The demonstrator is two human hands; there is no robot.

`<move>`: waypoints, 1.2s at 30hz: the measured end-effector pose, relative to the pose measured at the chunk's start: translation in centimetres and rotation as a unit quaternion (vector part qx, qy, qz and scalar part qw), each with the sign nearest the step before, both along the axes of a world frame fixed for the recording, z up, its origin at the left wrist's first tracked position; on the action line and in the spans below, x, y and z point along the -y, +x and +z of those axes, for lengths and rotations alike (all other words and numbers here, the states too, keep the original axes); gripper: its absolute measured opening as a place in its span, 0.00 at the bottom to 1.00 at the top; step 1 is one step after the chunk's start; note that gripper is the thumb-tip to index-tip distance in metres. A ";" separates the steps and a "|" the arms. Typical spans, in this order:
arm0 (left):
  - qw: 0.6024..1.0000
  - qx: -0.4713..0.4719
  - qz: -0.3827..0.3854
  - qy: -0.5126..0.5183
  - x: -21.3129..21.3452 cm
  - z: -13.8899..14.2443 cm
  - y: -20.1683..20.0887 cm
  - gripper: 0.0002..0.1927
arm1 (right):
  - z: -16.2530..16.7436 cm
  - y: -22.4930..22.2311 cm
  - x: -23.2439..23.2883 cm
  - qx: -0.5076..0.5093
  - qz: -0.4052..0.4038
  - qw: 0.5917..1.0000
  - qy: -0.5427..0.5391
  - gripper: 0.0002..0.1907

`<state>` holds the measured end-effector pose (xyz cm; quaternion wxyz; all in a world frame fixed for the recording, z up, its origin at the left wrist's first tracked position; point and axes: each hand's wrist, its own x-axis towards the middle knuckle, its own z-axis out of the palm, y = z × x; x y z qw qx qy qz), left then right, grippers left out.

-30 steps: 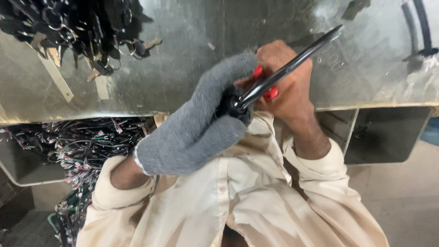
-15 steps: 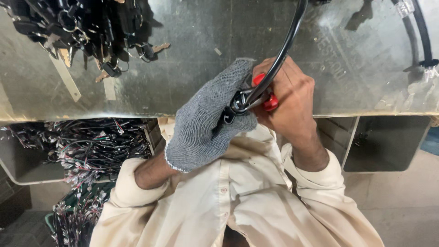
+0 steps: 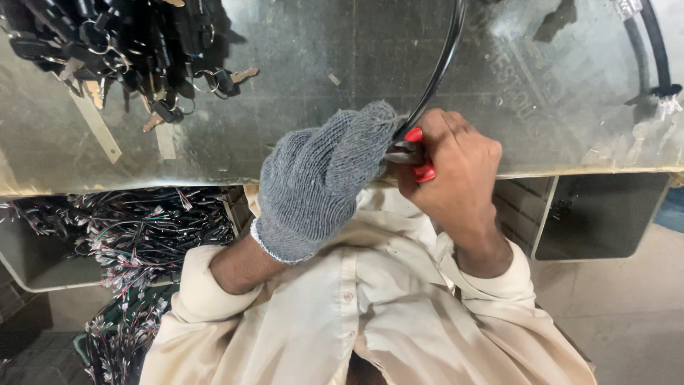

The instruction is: The person repeatedly strips the outer insulation from black cables using red-handled pliers, then inserts the exposed wires into black plastic connectors. The person handles multiple cables and connectors, placing finished units on the metal workbench.

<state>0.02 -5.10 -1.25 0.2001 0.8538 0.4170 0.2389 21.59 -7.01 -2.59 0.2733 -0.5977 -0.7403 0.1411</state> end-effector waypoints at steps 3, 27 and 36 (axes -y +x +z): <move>1.000 -0.016 -0.009 0.005 -0.3 -1.0 -0.3 0.32 | -0.1 -0.4 0.1 -0.010 -0.014 1.000 -0.024 0.18; 0.993 0.090 -0.003 -0.076 -0.7 1.8 0.9 0.35 | 0.0 -1.3 -0.3 -0.028 -0.040 0.998 -0.037 0.18; 0.852 0.225 -0.125 -0.457 -1.3 4.5 -0.3 0.36 | -2.8 -0.6 -2.4 -0.152 0.087 0.981 0.084 0.25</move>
